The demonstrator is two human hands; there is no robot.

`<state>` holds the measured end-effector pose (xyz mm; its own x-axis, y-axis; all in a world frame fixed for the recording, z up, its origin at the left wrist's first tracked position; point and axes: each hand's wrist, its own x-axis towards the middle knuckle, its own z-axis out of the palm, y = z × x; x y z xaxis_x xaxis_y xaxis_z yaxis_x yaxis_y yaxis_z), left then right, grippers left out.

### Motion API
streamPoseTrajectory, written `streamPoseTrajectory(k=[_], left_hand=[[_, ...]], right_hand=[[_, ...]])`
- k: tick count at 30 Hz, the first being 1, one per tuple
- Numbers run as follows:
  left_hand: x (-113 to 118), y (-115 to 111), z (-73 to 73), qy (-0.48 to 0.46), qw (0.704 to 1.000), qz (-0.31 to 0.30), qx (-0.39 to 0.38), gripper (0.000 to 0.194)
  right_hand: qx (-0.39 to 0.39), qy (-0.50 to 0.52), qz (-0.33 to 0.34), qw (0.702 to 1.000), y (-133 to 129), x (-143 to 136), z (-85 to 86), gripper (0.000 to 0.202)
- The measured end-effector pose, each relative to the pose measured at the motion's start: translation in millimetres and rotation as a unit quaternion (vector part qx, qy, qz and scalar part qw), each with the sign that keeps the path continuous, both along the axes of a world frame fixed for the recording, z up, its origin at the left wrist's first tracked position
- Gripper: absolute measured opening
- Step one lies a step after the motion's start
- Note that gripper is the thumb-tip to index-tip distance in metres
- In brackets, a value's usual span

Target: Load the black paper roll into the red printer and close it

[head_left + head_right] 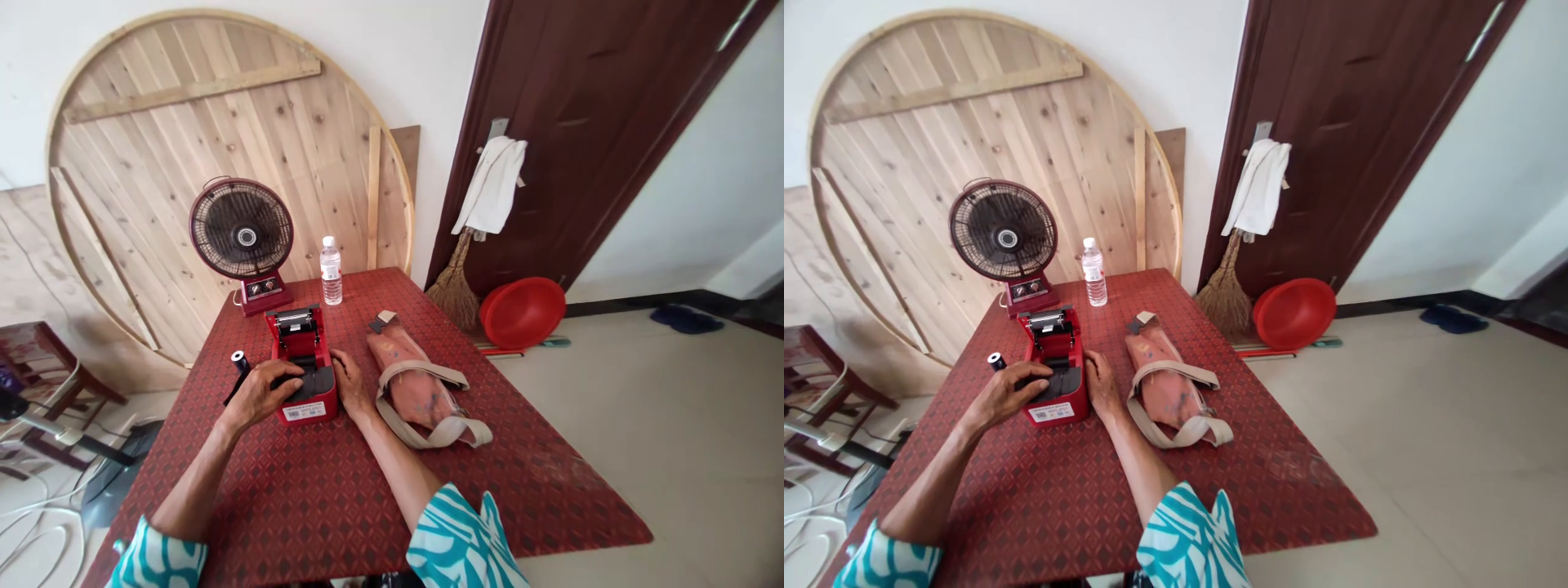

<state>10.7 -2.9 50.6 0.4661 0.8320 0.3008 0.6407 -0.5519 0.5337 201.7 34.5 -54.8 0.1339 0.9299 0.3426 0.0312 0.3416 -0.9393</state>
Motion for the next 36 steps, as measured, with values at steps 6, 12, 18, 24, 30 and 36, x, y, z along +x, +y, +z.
streamPoseTrajectory(k=[6, 12, 18, 24, 30, 36], left_hand=[[-1, -12, -16.3, -0.069, 0.995, 0.005, 0.079, 0.023], [0, -15, -24.0, -0.06, 0.991, 0.016, 0.118, 0.027], [-1, -15, -34.1, -0.033, 0.98, 0.002, 0.197, 0.029], [1, -17, -39.3, -0.032, 0.967, 0.032, 0.251, 0.036], [2, -18, -41.2, -0.051, 0.958, 0.096, 0.265, 0.072], [2, -17, -43.9, -0.05, 0.964, 0.1, 0.24, 0.081]], right_hand=[[-0.019, 0.003, 0.005, 1.0, 0, 1, 0.0, 0.031], [-0.045, 0.013, -0.004, 0.999, -2, 4, -4.8, 0.036], [-0.044, 0.067, -0.035, 0.996, 35, 6, 31.6, 0.047], [0.012, 0.031, 0.01, 0.999, 55, -8, 81.8, 0.044], [0.086, -0.051, 0.008, 0.995, 1, 2, 63.7, 0.04], [0.13, -0.1, 0.015, 0.986, -28, 5, 44.4, 0.04]])
